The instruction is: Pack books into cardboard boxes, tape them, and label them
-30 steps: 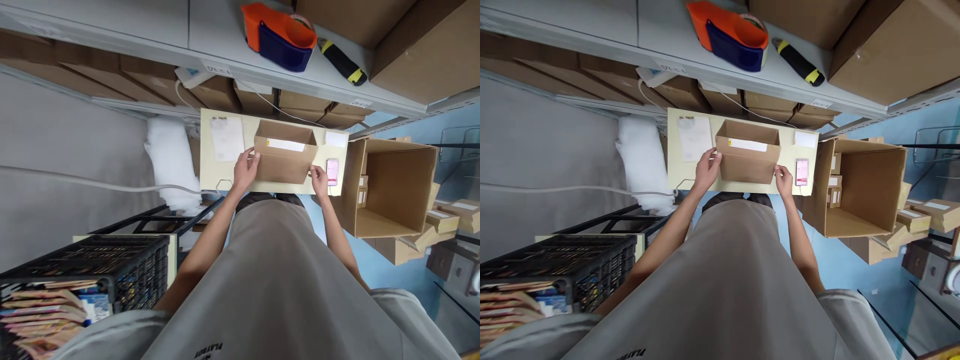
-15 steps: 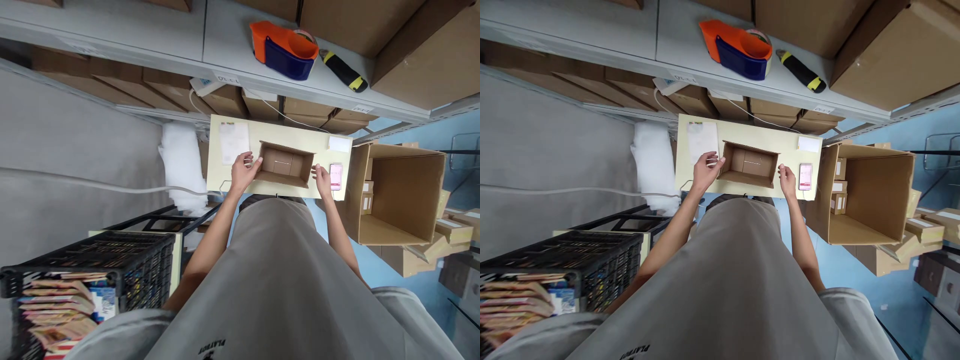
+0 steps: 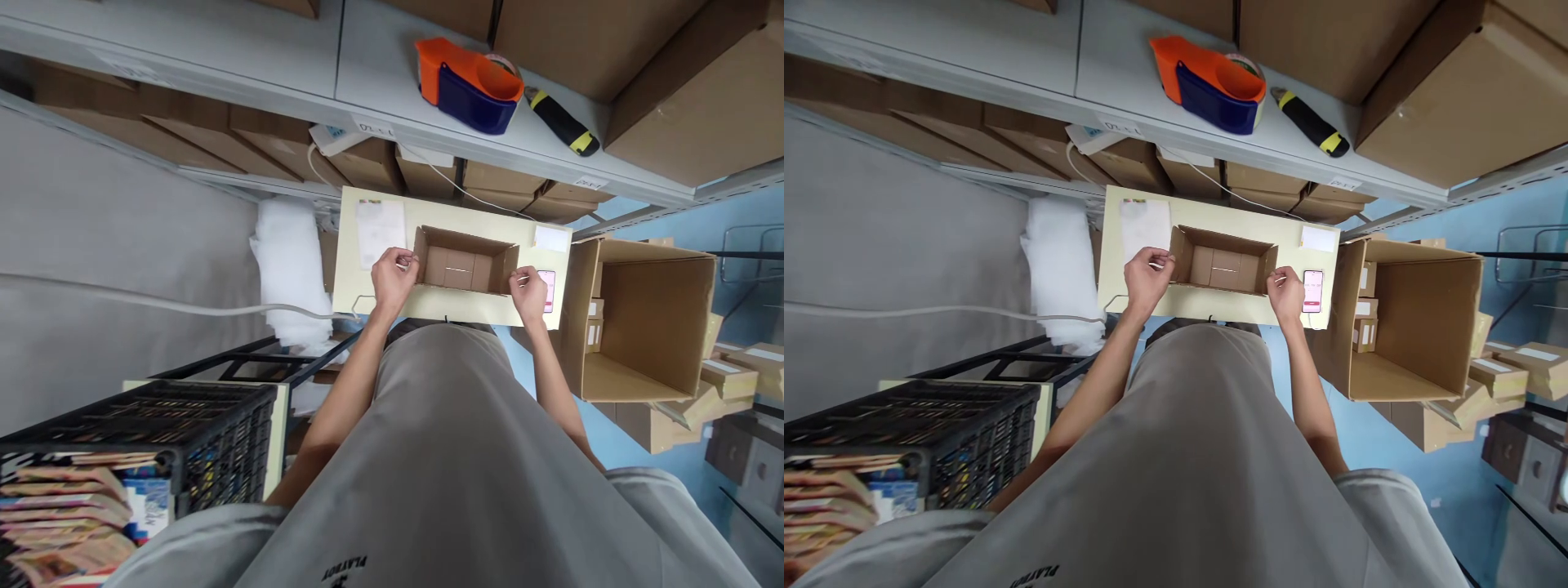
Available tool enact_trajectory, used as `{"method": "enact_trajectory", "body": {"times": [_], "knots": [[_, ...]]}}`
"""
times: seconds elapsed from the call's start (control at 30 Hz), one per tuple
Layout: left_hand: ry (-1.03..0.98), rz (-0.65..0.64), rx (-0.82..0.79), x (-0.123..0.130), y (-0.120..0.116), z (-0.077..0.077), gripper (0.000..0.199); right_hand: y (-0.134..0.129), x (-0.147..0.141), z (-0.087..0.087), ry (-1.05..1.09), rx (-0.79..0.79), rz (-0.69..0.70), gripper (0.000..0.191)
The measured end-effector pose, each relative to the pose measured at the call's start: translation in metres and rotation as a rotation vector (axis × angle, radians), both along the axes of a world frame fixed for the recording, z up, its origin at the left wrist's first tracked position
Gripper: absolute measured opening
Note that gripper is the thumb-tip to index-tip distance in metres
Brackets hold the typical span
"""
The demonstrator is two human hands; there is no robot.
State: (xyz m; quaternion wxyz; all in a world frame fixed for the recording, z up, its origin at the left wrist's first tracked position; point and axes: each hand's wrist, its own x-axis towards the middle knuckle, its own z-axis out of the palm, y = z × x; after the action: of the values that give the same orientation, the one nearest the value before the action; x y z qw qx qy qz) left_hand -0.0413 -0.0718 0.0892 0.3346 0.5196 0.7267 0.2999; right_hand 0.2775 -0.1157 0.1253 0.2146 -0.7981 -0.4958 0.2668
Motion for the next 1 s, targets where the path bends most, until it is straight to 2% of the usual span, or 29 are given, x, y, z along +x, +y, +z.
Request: {"method": "enact_trajectory", "body": {"times": [0.23, 0.37, 0.43, 0.53, 0.63, 0.73, 0.9, 1.0], "knots": [[-0.126, -0.027, -0.053, -0.003, -0.001, -0.002, 0.009, 0.0, -0.003, 0.002, -0.052, 0.015, -0.014, 0.017], [-0.218, -0.058, -0.055, -0.012, -0.007, -0.009, 0.022, -0.005, -0.019, 0.004, -0.168, 0.148, -0.018, 0.024], [-0.179, -0.023, -0.06, -0.027, -0.006, -0.021, 0.028, -0.006, -0.032, 0.01, -0.232, 0.225, -0.005, 0.026], [-0.036, 0.107, -0.11, -0.055, 0.005, -0.05, 0.036, -0.005, -0.057, 0.022, -0.232, 0.246, 0.056, 0.027], [0.053, 0.22, -0.205, -0.075, 0.027, -0.085, 0.062, -0.004, -0.086, 0.03, -0.182, 0.23, 0.108, 0.027], [0.049, 0.274, -0.32, -0.081, 0.053, -0.111, 0.074, -0.005, -0.113, 0.034, -0.15, 0.204, 0.116, 0.029], [0.051, 0.432, -0.432, -0.083, 0.084, -0.134, 0.092, -0.02, -0.136, 0.035, -0.115, 0.146, 0.1, 0.029], [0.08, 0.412, -0.457, -0.091, 0.088, -0.138, 0.09, -0.031, -0.141, 0.035, -0.082, 0.118, 0.056, 0.029]]}}
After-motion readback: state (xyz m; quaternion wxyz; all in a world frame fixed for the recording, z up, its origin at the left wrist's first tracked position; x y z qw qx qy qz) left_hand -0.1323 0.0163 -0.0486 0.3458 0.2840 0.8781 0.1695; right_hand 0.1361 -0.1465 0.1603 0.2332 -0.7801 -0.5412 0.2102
